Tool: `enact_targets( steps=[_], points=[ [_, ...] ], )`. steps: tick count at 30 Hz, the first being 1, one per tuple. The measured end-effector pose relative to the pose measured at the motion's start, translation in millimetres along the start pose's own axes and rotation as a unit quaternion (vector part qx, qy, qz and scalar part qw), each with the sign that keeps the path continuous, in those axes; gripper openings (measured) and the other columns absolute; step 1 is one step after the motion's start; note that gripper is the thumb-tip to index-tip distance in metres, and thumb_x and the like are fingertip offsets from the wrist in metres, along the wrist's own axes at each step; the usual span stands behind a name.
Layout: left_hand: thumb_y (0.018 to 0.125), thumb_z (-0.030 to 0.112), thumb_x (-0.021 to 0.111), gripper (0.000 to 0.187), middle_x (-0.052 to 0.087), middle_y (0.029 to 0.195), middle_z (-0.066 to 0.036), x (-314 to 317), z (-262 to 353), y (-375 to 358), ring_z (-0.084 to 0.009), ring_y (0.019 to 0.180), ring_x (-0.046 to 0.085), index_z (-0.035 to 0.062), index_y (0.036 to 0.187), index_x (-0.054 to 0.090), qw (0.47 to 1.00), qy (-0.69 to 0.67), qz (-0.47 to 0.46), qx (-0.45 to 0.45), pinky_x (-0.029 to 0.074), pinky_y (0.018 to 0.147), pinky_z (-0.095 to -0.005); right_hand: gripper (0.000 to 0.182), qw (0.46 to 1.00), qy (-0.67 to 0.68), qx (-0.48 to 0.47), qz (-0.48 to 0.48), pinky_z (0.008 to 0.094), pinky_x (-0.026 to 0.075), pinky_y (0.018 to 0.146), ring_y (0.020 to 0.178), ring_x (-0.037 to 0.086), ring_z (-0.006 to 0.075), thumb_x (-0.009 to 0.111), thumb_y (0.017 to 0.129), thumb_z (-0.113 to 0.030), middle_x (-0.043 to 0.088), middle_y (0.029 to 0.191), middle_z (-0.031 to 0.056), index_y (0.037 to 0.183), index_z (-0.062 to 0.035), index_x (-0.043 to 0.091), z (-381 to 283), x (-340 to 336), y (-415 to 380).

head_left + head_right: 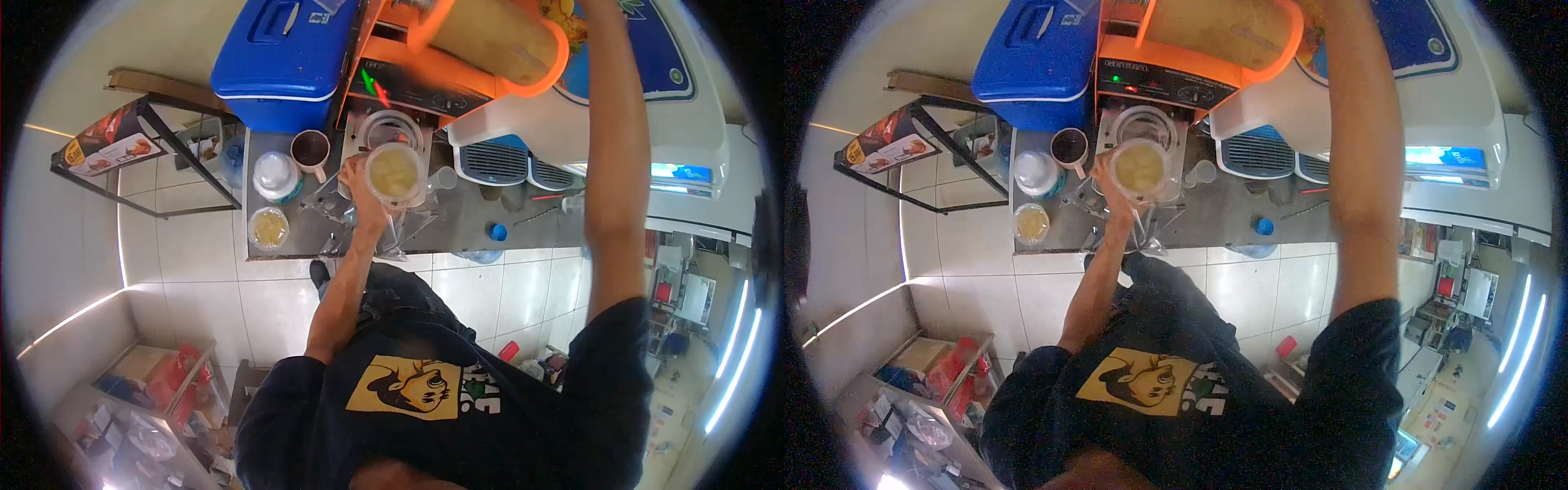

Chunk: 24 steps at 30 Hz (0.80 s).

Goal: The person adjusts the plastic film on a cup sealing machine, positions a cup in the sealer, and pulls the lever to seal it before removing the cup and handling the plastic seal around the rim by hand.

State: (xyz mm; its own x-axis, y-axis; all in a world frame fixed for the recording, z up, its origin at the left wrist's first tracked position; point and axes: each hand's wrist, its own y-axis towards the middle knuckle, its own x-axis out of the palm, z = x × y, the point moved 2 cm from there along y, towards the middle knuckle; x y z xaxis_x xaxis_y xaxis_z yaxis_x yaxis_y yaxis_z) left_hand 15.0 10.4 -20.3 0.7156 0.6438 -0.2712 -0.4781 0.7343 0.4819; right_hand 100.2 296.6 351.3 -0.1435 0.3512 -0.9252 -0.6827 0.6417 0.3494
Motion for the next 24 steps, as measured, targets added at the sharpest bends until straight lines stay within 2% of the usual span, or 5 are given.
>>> enact_targets(
  steps=[6, 9, 12, 14, 24],
  points=[
    [0.049, 0.037, 0.094, 0.087, 0.059, 0.109, -0.012, -17, 0, -11, -0.0275, 0.101, 0.054, 0.008, 0.12, 0.053, 0.996, 0.018, -0.058, -0.059, 0.036, 0.093, -0.0434, 0.034, 0.937, 0.339, 0.055, -0.066, 0.0367, 0.054, 0.073, 0.09, 0.069, 0.0268, 0.067, 0.088, -0.023, 0.07, 0.096, 0.0191, 0.114, -0.0005, 0.065, -136, -14, -192],
    [0.053, 0.036, 0.093, 0.086, 0.061, 0.11, -0.013, -26, -12, -12, -0.0295, 0.102, 0.059, 0.0058, 0.123, 0.052, 0.994, -0.04, -0.102, -0.003, 0.042, 0.092, -0.0413, 0.026, 0.88, 0.406, 0.216, -0.118, 0.0339, 0.053, 0.074, 0.09, 0.068, 0.023, 0.065, 0.092, -0.015, 0.07, 0.108, 0.0109, 0.115, -0.0048, 0.066, -180, 74, -243],
    [0.052, 0.033, 0.093, 0.085, 0.058, 0.116, -0.012, -33, -15, -10, -0.0319, 0.107, 0.054, 0.0067, 0.122, 0.054, 0.98, -0.126, -0.152, -0.024, 0.039, 0.094, -0.0437, 0.024, 0.915, 0.365, 0.151, -0.081, 0.0381, 0.05, 0.087, 0.104, 0.064, 0.0286, 0.064, 0.088, -0.013, 0.069, 0.107, 0.0142, 0.111, -0.0078, 0.069, -189, 142, -224],
    [0.052, 0.03, 0.093, 0.084, 0.059, 0.115, -0.013, -35, -16, -8, -0.0325, 0.107, 0.056, 0.0061, 0.123, 0.054, 0.969, -0.18, -0.166, -0.044, 0.042, 0.094, -0.0439, 0.029, 0.911, 0.373, -0.156, -0.079, 0.0426, 0.044, 0.095, 0.113, 0.059, 0.0281, 0.064, 0.084, -0.014, 0.069, 0.111, 0.0111, 0.112, -0.0136, 0.07, -207, 157, -193],
    [0.054, 0.023, 0.094, 0.088, 0.062, 0.118, -0.01, -36, -14, -7, -0.0217, 0.105, 0.062, 0.0033, 0.129, 0.051, 0.945, -0.26, -0.165, -0.111, 0.049, 0.096, -0.0365, 0.012, 0.834, 0.088, -0.361, -0.409, 0.0565, 0.036, 0.084, 0.097, 0.059, 0.024, 0.069, 0.078, -0.023, 0.067, 0.086, 0.0055, 0.086, -0.0143, 0.07, -214, 172, -120]
  ],
)
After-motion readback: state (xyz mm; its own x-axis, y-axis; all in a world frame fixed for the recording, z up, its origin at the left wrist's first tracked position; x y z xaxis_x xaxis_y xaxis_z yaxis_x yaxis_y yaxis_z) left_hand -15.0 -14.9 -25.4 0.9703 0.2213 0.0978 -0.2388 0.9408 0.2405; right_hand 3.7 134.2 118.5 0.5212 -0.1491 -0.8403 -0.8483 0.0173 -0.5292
